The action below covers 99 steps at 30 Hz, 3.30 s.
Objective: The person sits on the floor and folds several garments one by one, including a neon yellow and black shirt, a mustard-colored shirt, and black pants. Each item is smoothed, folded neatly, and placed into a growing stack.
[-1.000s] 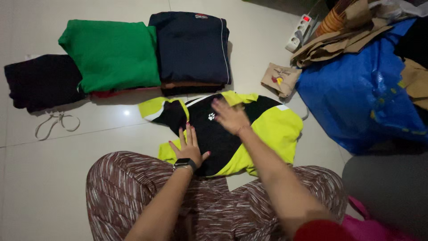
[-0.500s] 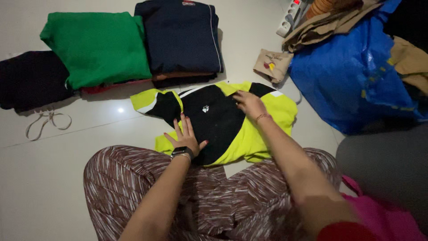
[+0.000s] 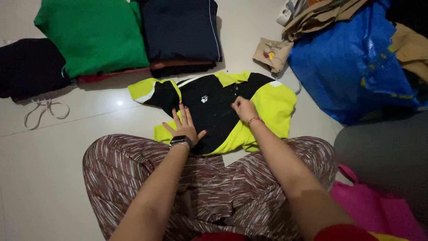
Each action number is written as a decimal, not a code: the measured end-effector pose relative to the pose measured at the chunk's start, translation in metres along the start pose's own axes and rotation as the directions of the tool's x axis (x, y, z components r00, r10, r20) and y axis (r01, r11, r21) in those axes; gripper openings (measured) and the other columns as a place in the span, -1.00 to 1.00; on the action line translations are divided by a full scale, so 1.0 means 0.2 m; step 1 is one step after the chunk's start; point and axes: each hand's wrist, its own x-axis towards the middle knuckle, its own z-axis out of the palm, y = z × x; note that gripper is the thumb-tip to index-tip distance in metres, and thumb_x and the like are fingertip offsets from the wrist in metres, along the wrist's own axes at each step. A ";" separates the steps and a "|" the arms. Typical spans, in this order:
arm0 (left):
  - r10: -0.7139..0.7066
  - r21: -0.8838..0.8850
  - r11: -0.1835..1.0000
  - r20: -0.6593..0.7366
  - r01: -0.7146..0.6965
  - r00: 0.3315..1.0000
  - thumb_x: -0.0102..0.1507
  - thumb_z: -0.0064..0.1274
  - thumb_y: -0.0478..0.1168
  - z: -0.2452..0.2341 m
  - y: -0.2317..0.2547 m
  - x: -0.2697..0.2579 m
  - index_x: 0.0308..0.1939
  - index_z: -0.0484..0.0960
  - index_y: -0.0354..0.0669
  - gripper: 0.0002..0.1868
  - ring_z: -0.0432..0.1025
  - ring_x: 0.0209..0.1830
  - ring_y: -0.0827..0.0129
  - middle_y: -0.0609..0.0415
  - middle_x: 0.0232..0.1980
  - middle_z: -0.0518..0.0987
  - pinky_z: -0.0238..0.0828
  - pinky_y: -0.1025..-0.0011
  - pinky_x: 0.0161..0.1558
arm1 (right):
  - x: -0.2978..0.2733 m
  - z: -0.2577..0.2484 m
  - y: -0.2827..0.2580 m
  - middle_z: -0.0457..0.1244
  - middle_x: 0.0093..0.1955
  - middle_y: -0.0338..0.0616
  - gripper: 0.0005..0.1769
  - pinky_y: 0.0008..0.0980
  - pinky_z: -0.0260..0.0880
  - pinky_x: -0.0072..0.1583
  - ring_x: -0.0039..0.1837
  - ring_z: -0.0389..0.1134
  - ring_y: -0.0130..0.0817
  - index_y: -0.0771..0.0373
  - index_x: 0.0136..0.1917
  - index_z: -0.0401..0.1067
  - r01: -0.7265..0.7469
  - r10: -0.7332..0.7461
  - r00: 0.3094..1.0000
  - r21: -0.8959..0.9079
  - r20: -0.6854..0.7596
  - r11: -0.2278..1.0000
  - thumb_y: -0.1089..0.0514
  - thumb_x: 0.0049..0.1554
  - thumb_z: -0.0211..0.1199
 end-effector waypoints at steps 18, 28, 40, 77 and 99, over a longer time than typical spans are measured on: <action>0.294 -0.070 0.947 -0.199 -0.313 0.935 -0.04 0.16 0.58 0.10 0.11 -0.07 0.62 -0.23 -0.13 0.47 -0.45 0.70 0.19 -0.02 0.70 -0.35 -0.45 -0.13 0.55 | -0.15 0.05 -0.10 0.36 -0.30 0.03 -0.44 -0.08 0.42 -0.14 -0.20 0.40 0.00 0.29 -0.25 0.44 0.254 -0.230 0.927 -0.043 0.296 0.966 -0.16 -0.18 0.63; 0.165 -0.092 0.982 -0.037 -0.168 0.986 -0.31 0.27 0.66 -0.09 0.13 -0.13 0.63 -0.41 -0.16 0.78 -0.59 0.69 0.14 -0.05 0.70 -0.50 -0.58 0.00 0.56 | -0.10 -0.04 -0.03 0.36 -0.31 -0.02 -0.50 -0.16 0.44 -0.08 -0.20 0.45 -0.05 0.20 -0.14 0.42 0.088 -0.069 0.958 -0.056 0.278 0.995 -0.19 -0.09 0.53; 0.127 -0.013 0.992 0.088 -0.126 0.988 -0.36 0.27 0.70 -0.12 0.17 -0.10 0.62 -0.51 -0.19 0.87 -0.68 0.67 -0.02 -0.18 0.67 -0.60 -0.66 -0.09 0.54 | -0.13 0.01 -0.24 0.38 -0.27 0.00 -0.50 -0.20 0.48 -0.08 -0.17 0.48 -0.08 0.27 -0.13 0.46 0.347 -0.311 0.875 -0.034 0.371 0.937 -0.13 -0.11 0.54; 0.140 -0.084 0.987 0.061 -0.135 0.988 -0.40 0.32 0.67 -0.11 0.16 -0.08 0.61 -0.51 -0.20 0.90 -0.67 0.67 -0.03 -0.16 0.68 -0.59 -0.64 -0.10 0.54 | 0.01 0.13 -0.14 0.41 -0.17 0.05 -0.73 -0.13 0.49 0.03 -0.07 0.49 0.00 0.20 -0.07 0.54 0.256 -0.256 0.966 -0.007 0.028 0.967 -0.03 0.12 0.42; 0.157 -0.096 0.984 0.082 -0.149 0.984 -0.40 0.31 0.67 -0.08 0.16 -0.06 0.60 -0.52 -0.20 0.90 -0.70 0.66 -0.04 -0.18 0.67 -0.60 -0.66 -0.13 0.53 | 0.06 0.21 -0.11 0.34 -0.35 0.02 -0.44 -0.19 0.44 -0.12 -0.23 0.43 -0.08 0.29 -0.19 0.40 0.231 -0.231 0.972 0.017 0.051 0.973 -0.15 -0.13 0.61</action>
